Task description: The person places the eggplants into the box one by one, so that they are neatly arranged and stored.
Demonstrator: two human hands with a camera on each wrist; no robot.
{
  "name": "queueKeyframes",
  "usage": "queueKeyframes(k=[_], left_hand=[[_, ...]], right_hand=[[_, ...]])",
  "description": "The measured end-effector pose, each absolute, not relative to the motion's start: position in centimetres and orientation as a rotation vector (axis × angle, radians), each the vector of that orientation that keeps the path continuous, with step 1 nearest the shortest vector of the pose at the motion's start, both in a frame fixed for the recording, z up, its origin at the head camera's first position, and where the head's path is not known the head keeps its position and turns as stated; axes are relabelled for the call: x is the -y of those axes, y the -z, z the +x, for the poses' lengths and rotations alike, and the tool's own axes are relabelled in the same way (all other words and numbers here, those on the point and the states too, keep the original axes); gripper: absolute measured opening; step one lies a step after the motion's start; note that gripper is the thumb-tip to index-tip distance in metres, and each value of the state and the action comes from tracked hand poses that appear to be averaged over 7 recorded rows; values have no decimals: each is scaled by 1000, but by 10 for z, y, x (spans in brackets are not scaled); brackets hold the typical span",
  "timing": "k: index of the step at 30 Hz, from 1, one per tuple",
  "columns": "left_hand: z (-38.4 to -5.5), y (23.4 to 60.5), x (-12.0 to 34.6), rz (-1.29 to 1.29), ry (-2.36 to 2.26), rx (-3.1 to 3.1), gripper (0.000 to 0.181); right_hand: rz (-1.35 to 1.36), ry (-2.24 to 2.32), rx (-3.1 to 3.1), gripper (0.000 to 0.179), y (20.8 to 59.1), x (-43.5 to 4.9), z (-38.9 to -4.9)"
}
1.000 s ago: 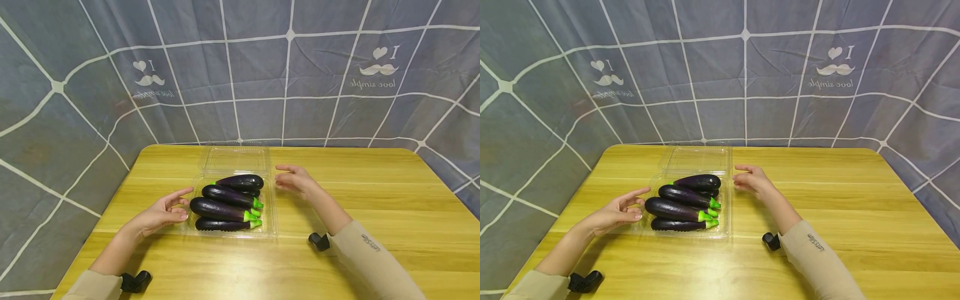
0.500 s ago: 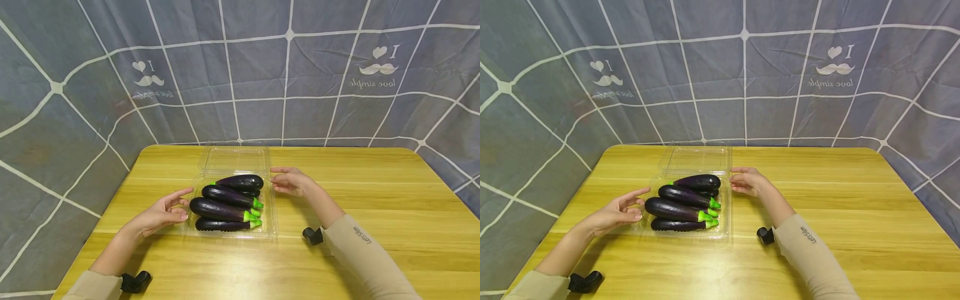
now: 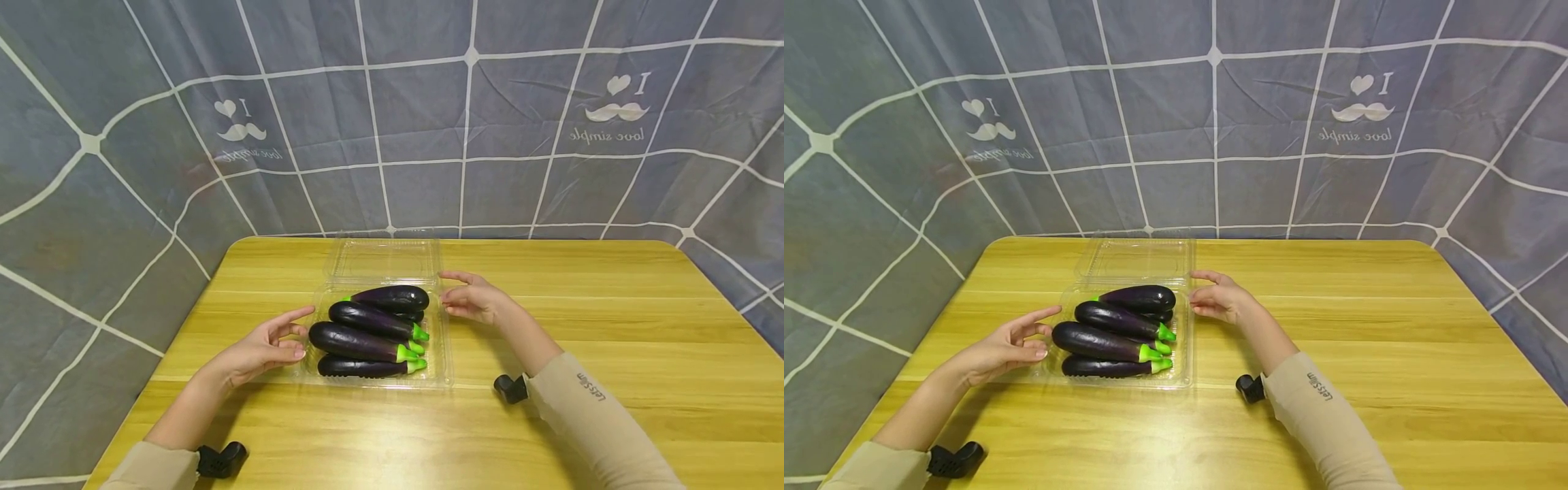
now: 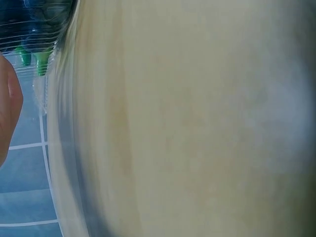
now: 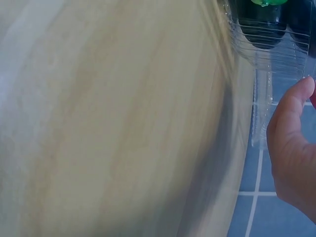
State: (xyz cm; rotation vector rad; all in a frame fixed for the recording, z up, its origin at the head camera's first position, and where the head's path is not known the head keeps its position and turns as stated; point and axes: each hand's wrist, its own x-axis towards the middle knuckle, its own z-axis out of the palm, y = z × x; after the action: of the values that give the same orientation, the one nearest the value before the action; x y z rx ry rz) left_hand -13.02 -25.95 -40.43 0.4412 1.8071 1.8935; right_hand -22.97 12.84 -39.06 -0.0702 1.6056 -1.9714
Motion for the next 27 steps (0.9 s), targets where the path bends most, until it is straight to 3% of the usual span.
queueKeyframes(k=[13, 27], left_hand=[[-131, 404, 261, 402, -1918, -1736, 70], [-131, 400, 260, 358, -1962, -1626, 57]], right_hand=[[-89, 2014, -1673, 71, 392, -126, -224], [-189, 2033, -1796, 56, 392, -124, -219]])
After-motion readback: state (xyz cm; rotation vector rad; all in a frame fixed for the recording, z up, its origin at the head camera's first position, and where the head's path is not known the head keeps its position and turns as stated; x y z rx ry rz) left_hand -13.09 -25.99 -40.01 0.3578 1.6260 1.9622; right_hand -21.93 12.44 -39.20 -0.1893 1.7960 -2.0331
